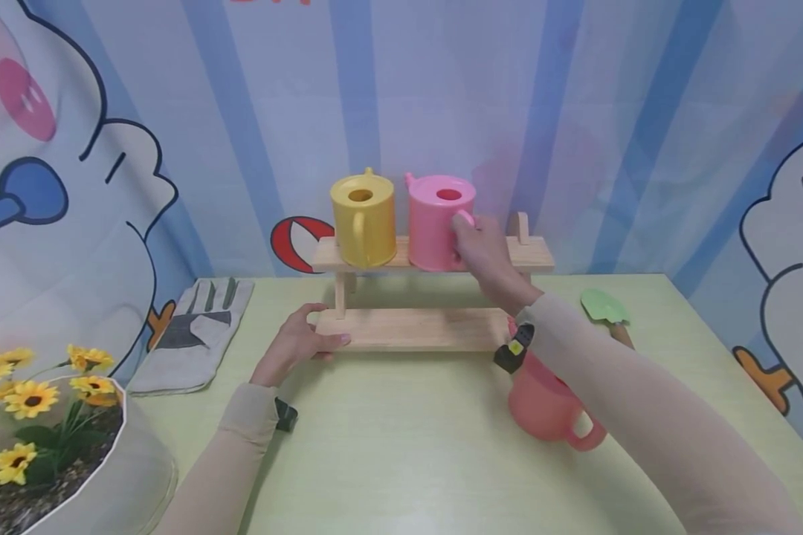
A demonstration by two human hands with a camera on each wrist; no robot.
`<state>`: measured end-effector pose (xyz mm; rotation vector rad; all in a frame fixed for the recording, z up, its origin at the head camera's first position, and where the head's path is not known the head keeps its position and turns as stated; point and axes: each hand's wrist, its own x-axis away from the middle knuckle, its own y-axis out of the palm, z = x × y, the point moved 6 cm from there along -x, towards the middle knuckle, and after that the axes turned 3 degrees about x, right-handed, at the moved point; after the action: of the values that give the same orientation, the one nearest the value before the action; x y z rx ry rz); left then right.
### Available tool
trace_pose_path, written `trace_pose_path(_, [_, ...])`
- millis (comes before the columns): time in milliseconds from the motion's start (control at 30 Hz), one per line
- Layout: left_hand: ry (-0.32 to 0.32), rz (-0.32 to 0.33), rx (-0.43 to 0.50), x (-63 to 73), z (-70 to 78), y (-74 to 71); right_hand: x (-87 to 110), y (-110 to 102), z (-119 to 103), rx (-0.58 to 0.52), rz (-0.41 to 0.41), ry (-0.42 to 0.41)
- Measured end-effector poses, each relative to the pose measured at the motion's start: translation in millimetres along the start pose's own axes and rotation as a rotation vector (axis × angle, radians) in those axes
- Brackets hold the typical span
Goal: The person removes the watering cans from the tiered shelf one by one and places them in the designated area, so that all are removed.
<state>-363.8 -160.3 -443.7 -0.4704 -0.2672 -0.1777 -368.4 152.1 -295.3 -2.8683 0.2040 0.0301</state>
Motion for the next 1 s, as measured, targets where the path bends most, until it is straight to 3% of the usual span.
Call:
trace_pose_path(533, [0.004, 0.010, -0.010, 0.8, 0.7, -0.1, 27.5, -12, -5, 0.051, 0.028, -0.078])
trace_pose_path(1000, [0.014, 0.001, -0.012, 1.1, 1.4, -0.3, 50.4, -20, -1, 0.021, 0.044, -0.073])
